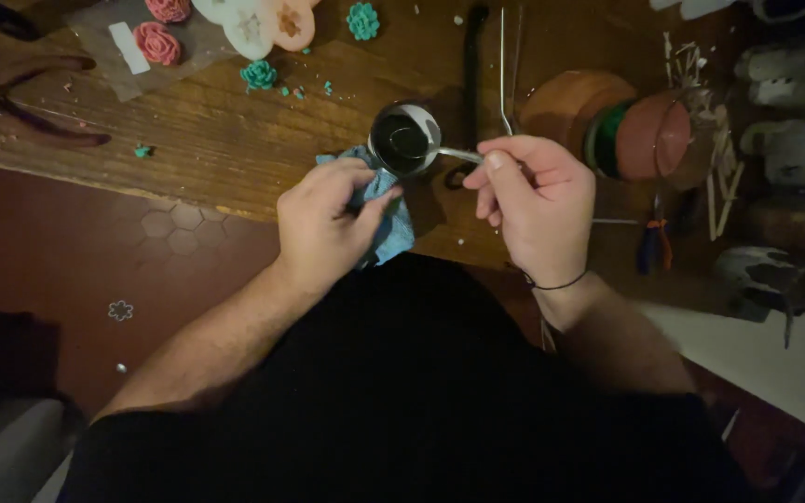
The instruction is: Mixing liquid in a small cup using a spoon and adding drops from a bottle at a workbench
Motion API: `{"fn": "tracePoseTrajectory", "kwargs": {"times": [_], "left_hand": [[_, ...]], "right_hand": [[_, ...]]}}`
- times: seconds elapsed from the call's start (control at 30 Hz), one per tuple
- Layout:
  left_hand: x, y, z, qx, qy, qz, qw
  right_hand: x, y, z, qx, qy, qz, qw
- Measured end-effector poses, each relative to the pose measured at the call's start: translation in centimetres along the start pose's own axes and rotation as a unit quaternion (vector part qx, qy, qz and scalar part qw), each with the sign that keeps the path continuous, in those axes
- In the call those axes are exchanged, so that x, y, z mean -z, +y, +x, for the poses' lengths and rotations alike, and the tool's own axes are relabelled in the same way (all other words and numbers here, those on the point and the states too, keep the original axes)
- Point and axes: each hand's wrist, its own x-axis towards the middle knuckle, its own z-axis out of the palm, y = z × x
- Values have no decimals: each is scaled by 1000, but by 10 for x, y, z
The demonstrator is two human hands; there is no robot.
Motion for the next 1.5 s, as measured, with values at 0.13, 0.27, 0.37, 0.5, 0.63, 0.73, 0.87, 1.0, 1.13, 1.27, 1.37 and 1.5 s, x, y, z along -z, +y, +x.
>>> {"fn": "tracePoseTrajectory", "kwargs": {"times": [0.13, 0.27, 0.37, 0.5, 0.63, 0.73, 0.87, 1.0, 1.13, 1.27, 1.37, 1.5], "left_hand": [[0, -1, -1, 13, 12, -7, 1000], [-2, -3, -1, 21, 19, 6, 1000], [-1, -4, -2, 25, 10, 20, 999], [1, -3, -2, 42, -4, 15, 999], [-4, -9, -5, 42, 5, 23, 999], [-4, -6, -4, 47, 1, 31, 998], [-5, -9, -5, 51, -8, 40, 998], [-5, -8, -5, 52, -8, 53, 997], [-3, -7, -2, 52, -10, 60, 997], [-1, -7, -1, 34, -24, 64, 997], [-1, -6, 0, 25, -26, 54, 998], [0, -6, 0, 27, -25, 52, 998]], "right_hand": [[5, -12, -2, 35, 15, -22, 999], [10, -22, -6, 63, 26, -31, 997], [13, -27, -9, 91, 32, -37, 995], [11, -28, -15, 137, 51, -51, 988], [14, -27, -18, 168, 41, -67, 983], [14, -28, -20, 196, 40, -87, 976], [11, -38, -21, 264, 30, -118, 957], [10, -42, -20, 326, 27, -181, 928], [7, -38, -14, 348, 17, -245, 905], [0, -22, -2, 348, -29, -314, 883], [-4, -8, 8, 351, -48, -343, 870], [-12, 0, 16, 333, -80, -327, 881]]}}
